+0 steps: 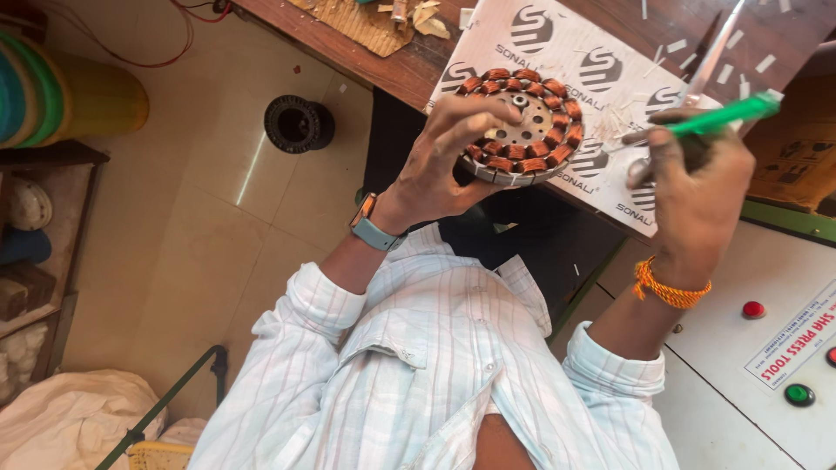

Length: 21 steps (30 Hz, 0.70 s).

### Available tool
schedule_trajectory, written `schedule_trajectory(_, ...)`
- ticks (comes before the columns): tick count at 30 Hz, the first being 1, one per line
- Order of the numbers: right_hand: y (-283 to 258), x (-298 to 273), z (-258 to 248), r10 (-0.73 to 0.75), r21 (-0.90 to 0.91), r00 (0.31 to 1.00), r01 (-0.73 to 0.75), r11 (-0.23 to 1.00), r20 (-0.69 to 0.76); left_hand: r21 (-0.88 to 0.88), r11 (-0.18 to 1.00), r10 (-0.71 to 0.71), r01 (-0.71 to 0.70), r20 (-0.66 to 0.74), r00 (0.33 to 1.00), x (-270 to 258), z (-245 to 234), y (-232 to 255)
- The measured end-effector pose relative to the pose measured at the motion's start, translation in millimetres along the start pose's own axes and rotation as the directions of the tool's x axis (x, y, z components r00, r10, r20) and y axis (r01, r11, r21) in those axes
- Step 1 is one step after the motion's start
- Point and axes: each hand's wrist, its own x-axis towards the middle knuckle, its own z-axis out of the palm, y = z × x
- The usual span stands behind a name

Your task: The person works on a motor stator, using scissors to trim small white pieces and a screwdriver to adjust components within the stator slots. The person repeatedly inserts and secures the white pieces into the stator while rotating and inspecting the assembly.

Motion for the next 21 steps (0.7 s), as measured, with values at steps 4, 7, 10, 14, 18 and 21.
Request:
schedule_trajectory(4, 17.4, 26.5, 15.9, -0.099, -0.565, 0.991, 0.032, 0.824, -0.088, -0.105, 0.994, -0.04, 0.035, -0.045, 0.998, -2.6, 0.4, -2.4)
schedule_trajectory(7, 20.1, 40.9, 18.1, -0.314, -0.597, 0.939, 0.175, 0.783, -0.138, -0.11, 0.993, -0.041, 0.037, -0.038, 0.998, 0.1, 0.8, -1.2)
schedule_trajectory(10, 13.2, 32.2, 21.3, -0.45, -0.407, 0.882, 0.362, 0.839, -0.143, -0.104, 0.994, -0.037, 0.033, -0.035, 0.999, -0.4, -3.3, 0.4)
schedule_trajectory(14, 3.4, -11.1, 25.4, -0.297, 0.059, 0.955, 0.298, 0.953, -0.014, -0.121, 0.992, -0.044, 0.038, -0.044, 0.998, -1.0, -3.0, -1.7)
schedule_trajectory(18, 6.9, -32.4, 30.8, -0.255, 0.116, 0.966, 0.258, 0.959, -0.043, -0.117, 0.992, -0.044, 0.038, -0.045, 0.998, -6.3, -3.7, -6.1)
schedule_trajectory(21, 12.3, -41.3, 31.5, -0.202, 0.164, 0.973, 0.219, 0.962, -0.114, -0.098, 0.994, -0.058, 0.05, -0.073, 0.996, -9.7, -1.6, -8.9)
